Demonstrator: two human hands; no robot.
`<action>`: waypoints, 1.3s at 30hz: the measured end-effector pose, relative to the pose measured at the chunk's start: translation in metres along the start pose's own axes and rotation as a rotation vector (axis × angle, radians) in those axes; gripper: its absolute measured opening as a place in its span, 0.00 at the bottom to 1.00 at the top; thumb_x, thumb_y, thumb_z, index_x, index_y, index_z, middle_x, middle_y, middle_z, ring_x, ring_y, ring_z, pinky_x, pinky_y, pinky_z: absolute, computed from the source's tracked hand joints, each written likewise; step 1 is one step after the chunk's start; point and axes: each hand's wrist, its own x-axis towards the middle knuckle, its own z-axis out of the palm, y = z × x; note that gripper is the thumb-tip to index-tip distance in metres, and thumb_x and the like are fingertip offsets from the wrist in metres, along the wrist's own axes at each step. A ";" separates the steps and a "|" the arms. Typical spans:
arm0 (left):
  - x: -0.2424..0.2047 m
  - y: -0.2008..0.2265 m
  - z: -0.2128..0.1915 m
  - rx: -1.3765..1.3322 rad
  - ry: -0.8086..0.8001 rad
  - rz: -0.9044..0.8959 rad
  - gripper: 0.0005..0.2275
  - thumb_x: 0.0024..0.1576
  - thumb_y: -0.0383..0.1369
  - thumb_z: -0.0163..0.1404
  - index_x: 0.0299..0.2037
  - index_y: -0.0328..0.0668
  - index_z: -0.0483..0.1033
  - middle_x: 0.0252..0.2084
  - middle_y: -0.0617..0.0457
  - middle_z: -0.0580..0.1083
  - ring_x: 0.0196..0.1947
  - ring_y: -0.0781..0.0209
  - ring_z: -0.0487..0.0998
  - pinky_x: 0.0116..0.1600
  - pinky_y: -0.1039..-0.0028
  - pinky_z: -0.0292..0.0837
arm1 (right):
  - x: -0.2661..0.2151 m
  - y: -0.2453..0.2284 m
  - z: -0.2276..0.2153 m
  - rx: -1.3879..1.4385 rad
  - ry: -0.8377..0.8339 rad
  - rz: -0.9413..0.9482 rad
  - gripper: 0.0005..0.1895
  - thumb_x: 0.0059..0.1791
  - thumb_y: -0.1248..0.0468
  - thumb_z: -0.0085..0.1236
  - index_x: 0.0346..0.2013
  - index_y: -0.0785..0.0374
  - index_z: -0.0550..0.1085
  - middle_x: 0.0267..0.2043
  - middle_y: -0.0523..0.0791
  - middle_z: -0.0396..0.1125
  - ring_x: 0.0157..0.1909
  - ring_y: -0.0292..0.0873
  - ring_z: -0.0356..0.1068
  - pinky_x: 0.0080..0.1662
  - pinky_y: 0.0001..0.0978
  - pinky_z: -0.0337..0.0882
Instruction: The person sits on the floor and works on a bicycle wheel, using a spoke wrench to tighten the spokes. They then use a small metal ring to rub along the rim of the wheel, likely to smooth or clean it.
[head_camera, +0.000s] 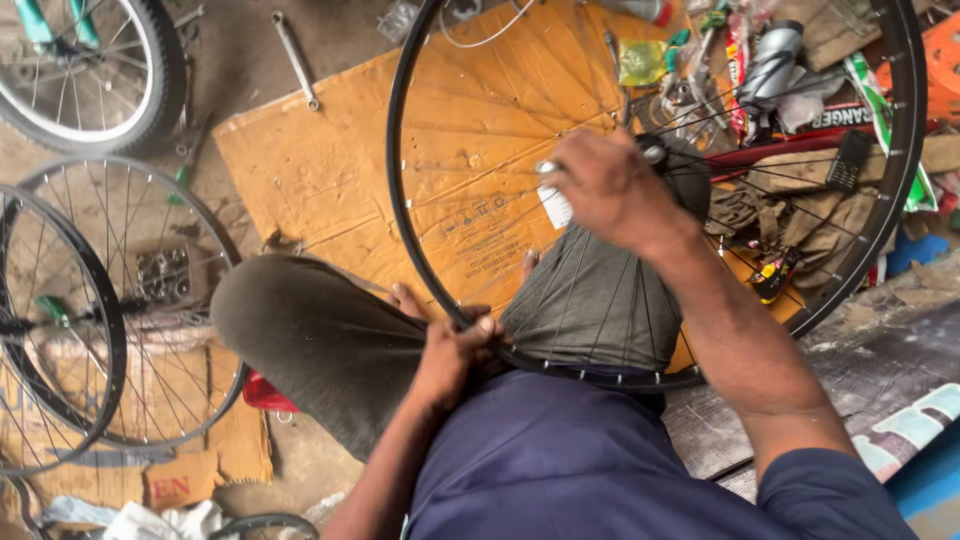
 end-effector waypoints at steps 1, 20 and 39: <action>0.000 0.011 -0.005 0.026 0.002 -0.022 0.12 0.58 0.36 0.52 0.41 0.32 0.76 0.30 0.46 0.79 0.27 0.51 0.79 0.38 0.69 0.75 | 0.003 0.004 -0.003 0.036 0.026 0.043 0.09 0.54 0.64 0.63 0.39 0.65 0.72 0.36 0.48 0.69 0.38 0.46 0.71 0.44 0.43 0.68; 0.152 0.080 -0.038 -0.196 0.141 0.452 0.22 0.65 0.40 0.47 0.66 0.33 0.69 0.37 0.46 0.77 0.23 0.64 0.75 0.27 0.71 0.76 | 0.001 -0.051 0.026 -0.022 0.408 0.039 0.06 0.56 0.69 0.62 0.44 0.65 0.72 0.54 0.51 0.71 0.56 0.54 0.71 0.61 0.48 0.64; 0.118 0.060 -0.051 -0.258 0.212 0.445 0.23 0.70 0.45 0.38 0.58 0.28 0.73 0.34 0.43 0.77 0.23 0.63 0.74 0.31 0.71 0.74 | 0.009 -0.067 0.072 0.363 0.177 -0.034 0.10 0.53 0.68 0.65 0.42 0.68 0.71 0.47 0.52 0.71 0.48 0.52 0.76 0.47 0.38 0.77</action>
